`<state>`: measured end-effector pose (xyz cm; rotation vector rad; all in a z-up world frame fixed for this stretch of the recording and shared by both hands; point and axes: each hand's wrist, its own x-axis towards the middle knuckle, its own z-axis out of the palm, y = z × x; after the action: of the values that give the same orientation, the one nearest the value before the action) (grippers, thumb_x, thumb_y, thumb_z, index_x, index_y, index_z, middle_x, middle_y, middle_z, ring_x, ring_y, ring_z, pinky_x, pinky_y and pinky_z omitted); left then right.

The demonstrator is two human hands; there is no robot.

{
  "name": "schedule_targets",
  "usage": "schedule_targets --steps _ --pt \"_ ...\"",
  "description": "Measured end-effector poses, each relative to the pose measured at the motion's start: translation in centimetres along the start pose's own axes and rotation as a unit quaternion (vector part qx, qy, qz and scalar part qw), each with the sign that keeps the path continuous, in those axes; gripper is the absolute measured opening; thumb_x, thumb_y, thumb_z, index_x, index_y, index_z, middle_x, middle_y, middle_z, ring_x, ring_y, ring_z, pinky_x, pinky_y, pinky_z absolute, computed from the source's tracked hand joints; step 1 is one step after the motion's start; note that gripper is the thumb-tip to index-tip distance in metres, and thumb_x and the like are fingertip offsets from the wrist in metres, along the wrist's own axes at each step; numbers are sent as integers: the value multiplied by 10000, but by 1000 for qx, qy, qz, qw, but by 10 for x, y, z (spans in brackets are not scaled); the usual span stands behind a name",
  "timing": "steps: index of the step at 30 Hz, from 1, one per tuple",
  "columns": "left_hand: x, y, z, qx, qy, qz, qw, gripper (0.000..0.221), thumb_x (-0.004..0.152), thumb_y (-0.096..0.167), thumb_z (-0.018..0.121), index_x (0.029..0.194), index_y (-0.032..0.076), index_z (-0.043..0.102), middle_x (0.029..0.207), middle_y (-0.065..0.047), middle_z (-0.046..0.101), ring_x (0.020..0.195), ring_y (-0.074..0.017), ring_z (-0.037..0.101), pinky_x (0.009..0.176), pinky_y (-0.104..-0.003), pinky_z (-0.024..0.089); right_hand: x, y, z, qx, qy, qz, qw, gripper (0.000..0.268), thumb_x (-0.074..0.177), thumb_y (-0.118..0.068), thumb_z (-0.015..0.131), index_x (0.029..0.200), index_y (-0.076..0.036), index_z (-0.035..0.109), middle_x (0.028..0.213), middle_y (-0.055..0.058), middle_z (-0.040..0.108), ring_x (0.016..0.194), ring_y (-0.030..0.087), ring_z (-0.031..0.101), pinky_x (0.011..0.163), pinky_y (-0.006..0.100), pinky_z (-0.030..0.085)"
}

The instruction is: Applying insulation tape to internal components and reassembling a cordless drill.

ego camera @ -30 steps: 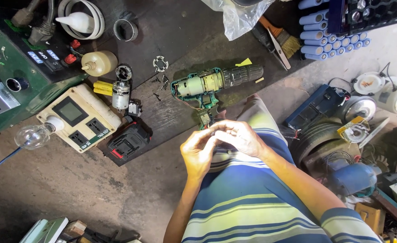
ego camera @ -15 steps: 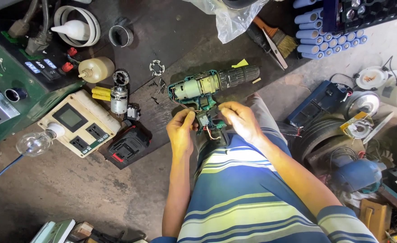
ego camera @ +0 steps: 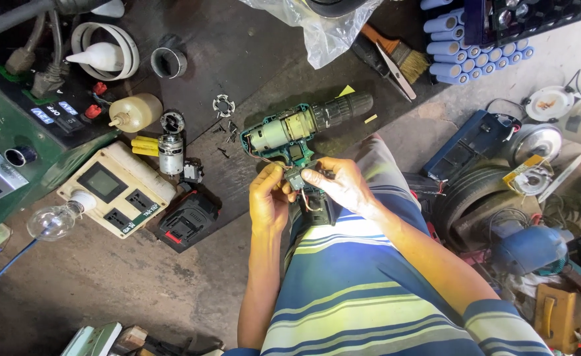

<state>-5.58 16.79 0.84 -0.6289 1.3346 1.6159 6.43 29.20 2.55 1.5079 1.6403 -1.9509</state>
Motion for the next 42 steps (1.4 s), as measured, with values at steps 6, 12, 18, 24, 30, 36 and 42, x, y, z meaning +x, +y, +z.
schedule_targets --steps 6,12,18,24,30,36,42 --pt "-1 4 -4 -30 -21 -24 999 139 928 122 712 925 -4 652 674 -30 453 483 -122 485 360 -276 477 -22 -75 8 69 -89 -10 994 361 885 -462 791 764 -123 757 676 31 716 715 109 615 701 305 539" --pt "3 -6 -6 -13 -38 18 999 156 946 124 707 976 -24 669 676 -33 475 458 -114 503 384 -278 509 -1 -17 6 119 -56 -32 991 504 960 -426 741 609 -91 605 510 35 521 563 112 482 584 275 464" --pt "-18 -2 8 125 -46 128 983 257 974 147 683 1157 -35 689 901 -117 676 773 -155 709 722 -261 614 4 -17 7 249 -16 -49 967 425 1013 -294 721 657 -134 555 530 -45 435 506 36 444 525 175 433" --pt "-19 -22 11 315 -21 236 919 565 746 16 889 1256 -56 658 980 -158 690 847 -200 690 797 -311 606 12 16 1 41 14 -53 998 424 960 -419 775 689 -119 646 539 30 543 591 90 468 566 255 419" --pt "-11 -37 -4 263 -17 264 928 535 758 -32 882 1250 -39 670 973 -117 682 824 -148 658 799 -285 583 2 28 0 -23 13 -45 999 411 976 -451 730 714 -145 645 575 26 580 623 98 498 625 269 457" --pt "-5 -39 -13 254 -26 267 929 450 799 -52 846 1222 -20 696 1000 -100 691 819 -124 670 758 -259 595 12 45 -6 -41 -2 -35 999 349 941 -455 748 790 -145 696 588 46 559 619 148 493 616 314 444" --pt "-13 -31 -5 270 -14 304 914 437 793 -59 857 1200 -21 706 1040 -139 661 800 -165 681 748 -278 606 8 43 -30 -28 50 -41 998 442 856 -382 850 1143 -87 688 691 58 628 668 186 603 673 318 509"
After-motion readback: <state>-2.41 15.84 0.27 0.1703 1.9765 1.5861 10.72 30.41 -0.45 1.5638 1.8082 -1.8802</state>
